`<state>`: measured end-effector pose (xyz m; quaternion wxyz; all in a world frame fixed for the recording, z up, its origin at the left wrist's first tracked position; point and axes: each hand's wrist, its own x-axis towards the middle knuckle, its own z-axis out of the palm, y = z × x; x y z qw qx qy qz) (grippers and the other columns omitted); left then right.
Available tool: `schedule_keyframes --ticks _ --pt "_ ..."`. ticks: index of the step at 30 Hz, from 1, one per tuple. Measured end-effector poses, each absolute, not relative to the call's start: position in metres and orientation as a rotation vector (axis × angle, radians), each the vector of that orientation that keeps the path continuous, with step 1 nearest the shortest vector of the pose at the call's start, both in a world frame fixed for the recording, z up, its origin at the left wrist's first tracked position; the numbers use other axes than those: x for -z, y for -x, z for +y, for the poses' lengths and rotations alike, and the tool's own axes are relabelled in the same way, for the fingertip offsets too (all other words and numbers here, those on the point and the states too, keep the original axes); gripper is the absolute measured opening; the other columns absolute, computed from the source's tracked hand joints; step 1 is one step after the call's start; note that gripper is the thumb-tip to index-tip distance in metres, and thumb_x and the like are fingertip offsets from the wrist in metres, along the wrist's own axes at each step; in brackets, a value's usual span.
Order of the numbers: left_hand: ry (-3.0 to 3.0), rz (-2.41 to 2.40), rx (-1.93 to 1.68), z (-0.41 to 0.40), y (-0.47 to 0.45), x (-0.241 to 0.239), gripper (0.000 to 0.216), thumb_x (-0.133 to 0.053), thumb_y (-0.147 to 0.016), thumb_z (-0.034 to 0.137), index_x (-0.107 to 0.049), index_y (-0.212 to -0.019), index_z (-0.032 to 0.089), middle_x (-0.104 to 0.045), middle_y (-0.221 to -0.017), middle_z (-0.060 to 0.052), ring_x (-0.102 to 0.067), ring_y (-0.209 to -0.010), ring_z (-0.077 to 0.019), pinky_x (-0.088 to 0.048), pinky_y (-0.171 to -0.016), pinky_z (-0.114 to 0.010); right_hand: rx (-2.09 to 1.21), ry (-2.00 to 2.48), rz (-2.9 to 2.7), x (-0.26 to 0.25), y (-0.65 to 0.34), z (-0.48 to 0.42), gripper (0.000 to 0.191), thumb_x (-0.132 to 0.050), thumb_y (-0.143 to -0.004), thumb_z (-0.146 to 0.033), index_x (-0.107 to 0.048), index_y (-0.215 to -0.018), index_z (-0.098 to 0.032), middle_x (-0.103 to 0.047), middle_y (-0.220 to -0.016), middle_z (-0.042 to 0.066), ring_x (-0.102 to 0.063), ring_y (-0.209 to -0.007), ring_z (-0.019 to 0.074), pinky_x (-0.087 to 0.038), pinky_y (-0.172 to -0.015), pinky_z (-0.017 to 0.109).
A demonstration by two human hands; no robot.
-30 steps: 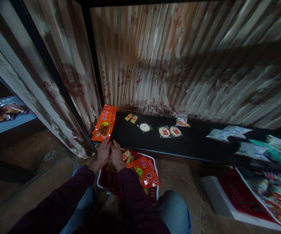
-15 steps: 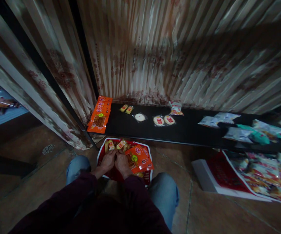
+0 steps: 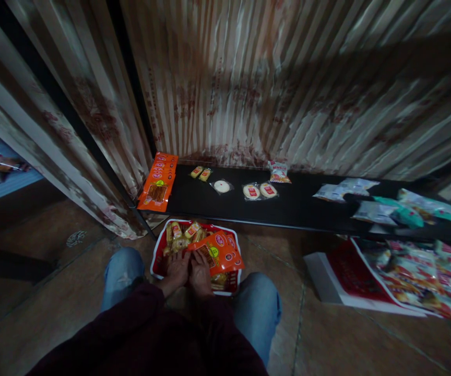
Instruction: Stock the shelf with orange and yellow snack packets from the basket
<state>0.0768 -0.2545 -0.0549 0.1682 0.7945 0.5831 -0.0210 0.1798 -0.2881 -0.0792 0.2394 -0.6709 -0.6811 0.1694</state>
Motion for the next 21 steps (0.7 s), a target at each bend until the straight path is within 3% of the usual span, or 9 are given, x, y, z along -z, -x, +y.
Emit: schedule_keyframes --ticks 4,9,15,21 --pt "-2.237 1.709 0.024 -0.256 -0.072 0.053 0.040 -0.040 -0.086 0.016 -0.054 -0.124 0.016 -0.056 -0.123 -0.017 -0.050 -0.115 -0.0300 -0.038 -0.097 -0.046 -0.373 1.789 -1.839 0.091 -0.182 -0.295 0.039 -0.046 -0.071 -0.003 -0.073 -0.097 -0.012 -0.063 -0.125 0.016 -0.047 -0.127 0.0250 -0.038 -0.107 0.043" --pt "-2.209 1.738 -0.097 -0.261 -0.067 0.055 0.057 -0.057 -0.077 0.019 -0.046 -0.132 0.012 -0.053 -0.126 -0.015 -0.048 -0.116 -0.0293 -0.037 -0.101 -0.041 -0.265 1.723 -1.727 0.104 -0.187 -0.300 0.037 -0.043 -0.074 -0.005 -0.073 -0.094 -0.016 -0.066 -0.118 0.013 -0.052 -0.120 0.0253 -0.042 -0.103 0.044" --pt "-2.098 1.737 -0.181 -0.261 -0.059 0.060 0.032 -0.053 -0.082 0.021 -0.059 -0.113 0.015 -0.061 -0.115 -0.011 -0.052 -0.112 -0.0245 -0.039 -0.099 -0.035 -0.192 1.765 -1.568 0.108 -0.192 -0.305 0.038 -0.043 -0.075 -0.008 -0.072 -0.096 -0.021 -0.062 -0.123 0.009 -0.046 -0.125 0.0252 -0.041 -0.103 0.046" --pt "-1.834 1.789 -0.251 -0.255 -0.046 0.066 0.023 -0.048 -0.084 0.013 -0.063 -0.102 0.015 -0.068 -0.105 -0.010 -0.061 -0.102 -0.0199 -0.045 -0.088 -0.028 -0.007 1.967 -1.309 0.115 -0.204 -0.309 0.036 -0.046 -0.078 -0.016 -0.065 -0.108 -0.016 -0.045 -0.139 0.014 -0.033 -0.134 0.0331 -0.034 -0.104 0.055"
